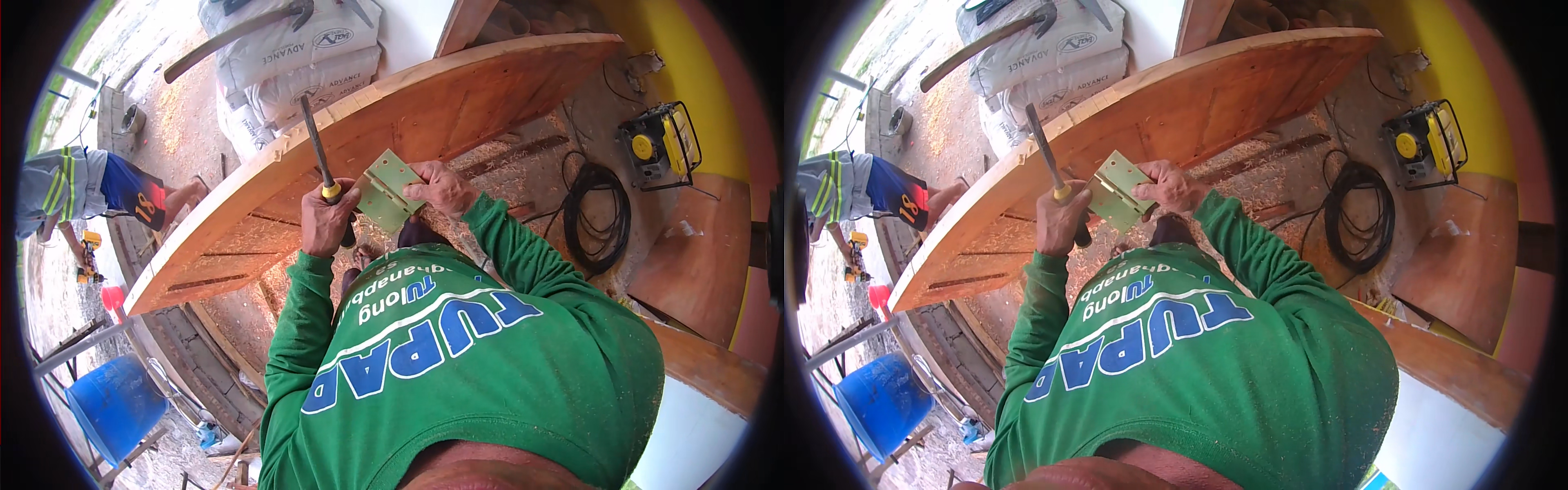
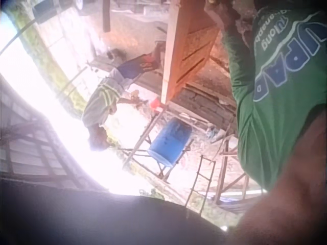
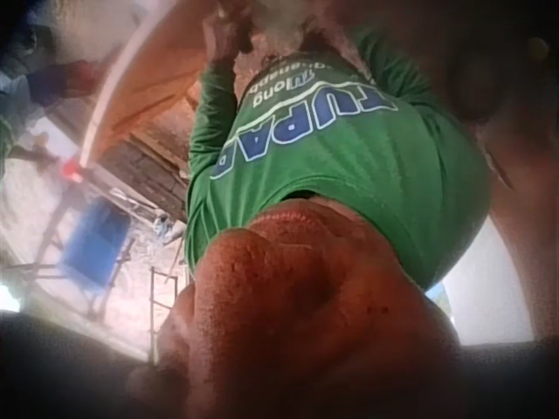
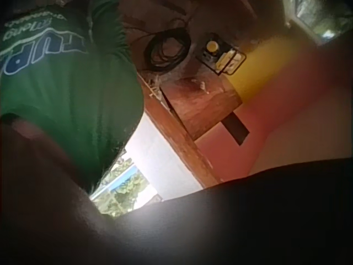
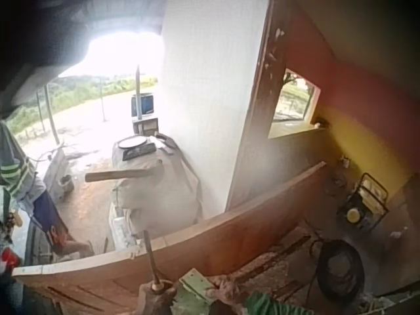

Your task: The person uses a file on the edge of a wooden door, positions a metal hinge, and then uses a hammer and a chisel to carve a recess in a wooden post for the hinge installation.

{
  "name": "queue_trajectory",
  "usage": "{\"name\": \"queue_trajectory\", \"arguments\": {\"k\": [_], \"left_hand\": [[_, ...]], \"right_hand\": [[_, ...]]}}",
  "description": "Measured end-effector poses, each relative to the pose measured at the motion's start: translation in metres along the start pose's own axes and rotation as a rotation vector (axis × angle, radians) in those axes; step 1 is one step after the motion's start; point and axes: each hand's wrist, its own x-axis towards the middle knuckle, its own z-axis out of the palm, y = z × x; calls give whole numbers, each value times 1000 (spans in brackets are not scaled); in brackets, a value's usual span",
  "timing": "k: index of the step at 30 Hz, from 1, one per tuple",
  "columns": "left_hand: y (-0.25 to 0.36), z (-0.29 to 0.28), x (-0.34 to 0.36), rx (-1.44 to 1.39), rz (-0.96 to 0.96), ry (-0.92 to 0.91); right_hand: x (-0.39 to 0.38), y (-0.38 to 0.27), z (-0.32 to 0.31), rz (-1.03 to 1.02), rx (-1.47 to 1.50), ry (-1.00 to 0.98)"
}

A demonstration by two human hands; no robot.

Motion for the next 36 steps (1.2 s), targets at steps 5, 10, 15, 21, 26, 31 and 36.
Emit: {"name": "queue_trajectory", "arguments": {"k": [5,10,15,21,26,31,36], "left_hand": [[2,18,21,-123,6,174],[12,44,41,-66,110,424],[27,76,55,23,146,306],[31,82,69,-351,126,410],[18,68,86,-862,52,305],[-1,55,107,-773,-11,365],[-22,41,115,-642,-3,348]], "right_hand": [[12,-10,-24,-46,37,-29],[16,-24,-43,58,-66,195],[28,-27,-41,-273,-559,462],[58,-35,-54,-880,-1161,445],[96,-52,-76,-1052,-1326,218],[119,-45,-88,-1152,-1388,55],[127,-38,-110,-810,-1309,-34]]}}
